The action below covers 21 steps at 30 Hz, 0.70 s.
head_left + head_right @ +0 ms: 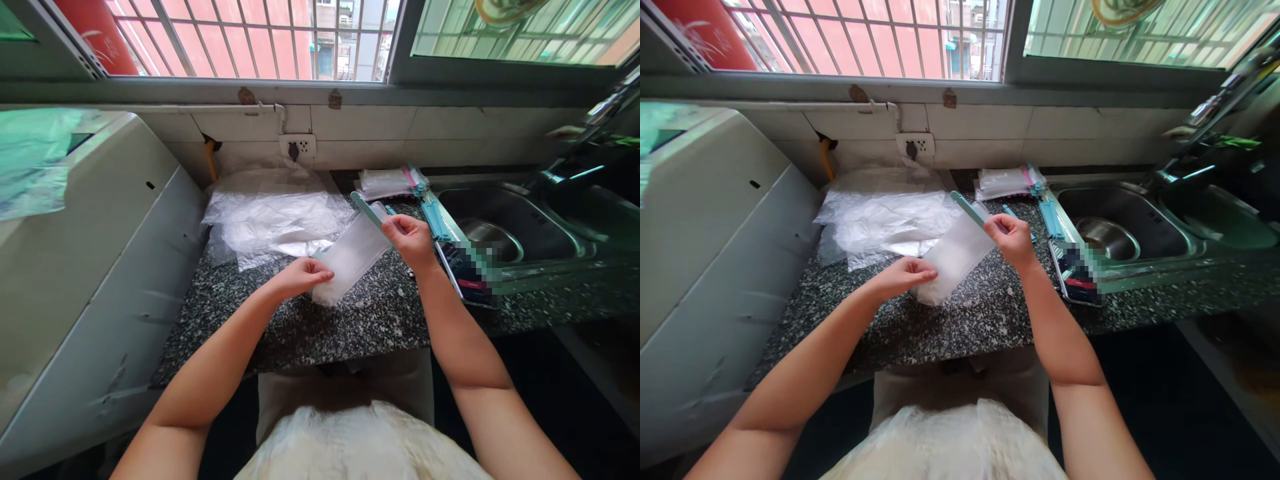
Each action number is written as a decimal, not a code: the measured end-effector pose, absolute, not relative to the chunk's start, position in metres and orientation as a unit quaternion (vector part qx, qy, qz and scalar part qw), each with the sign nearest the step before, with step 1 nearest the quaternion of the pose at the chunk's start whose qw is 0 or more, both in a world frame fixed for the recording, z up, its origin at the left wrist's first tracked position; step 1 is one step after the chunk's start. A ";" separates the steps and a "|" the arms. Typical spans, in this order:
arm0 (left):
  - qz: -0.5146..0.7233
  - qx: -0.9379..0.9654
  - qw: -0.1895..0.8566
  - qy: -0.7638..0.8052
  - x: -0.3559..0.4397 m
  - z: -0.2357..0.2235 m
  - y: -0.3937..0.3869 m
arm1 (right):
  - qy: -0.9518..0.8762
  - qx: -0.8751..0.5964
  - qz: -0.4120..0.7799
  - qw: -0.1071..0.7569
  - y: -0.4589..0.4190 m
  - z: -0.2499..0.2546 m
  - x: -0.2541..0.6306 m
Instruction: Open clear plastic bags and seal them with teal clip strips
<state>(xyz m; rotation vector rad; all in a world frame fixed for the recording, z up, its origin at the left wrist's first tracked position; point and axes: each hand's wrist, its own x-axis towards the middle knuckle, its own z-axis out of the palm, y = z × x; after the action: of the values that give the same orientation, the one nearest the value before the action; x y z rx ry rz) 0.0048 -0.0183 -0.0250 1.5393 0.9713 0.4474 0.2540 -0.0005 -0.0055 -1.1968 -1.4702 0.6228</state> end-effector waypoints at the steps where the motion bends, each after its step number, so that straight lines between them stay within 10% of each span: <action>1: 0.195 0.659 0.590 0.424 0.005 -0.025 -0.018 | -0.617 -0.504 0.258 0.547 0.001 -0.007 0.255; 21: 0.196 0.655 0.592 0.428 0.004 -0.022 -0.018 | -0.608 -0.516 0.230 0.558 0.003 -0.005 0.261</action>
<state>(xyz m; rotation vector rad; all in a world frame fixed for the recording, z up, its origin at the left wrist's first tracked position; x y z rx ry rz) 0.0044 -0.0175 -0.0224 1.5228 0.9948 0.4555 0.2612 0.0028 -0.0049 -1.2169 -1.4347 0.5436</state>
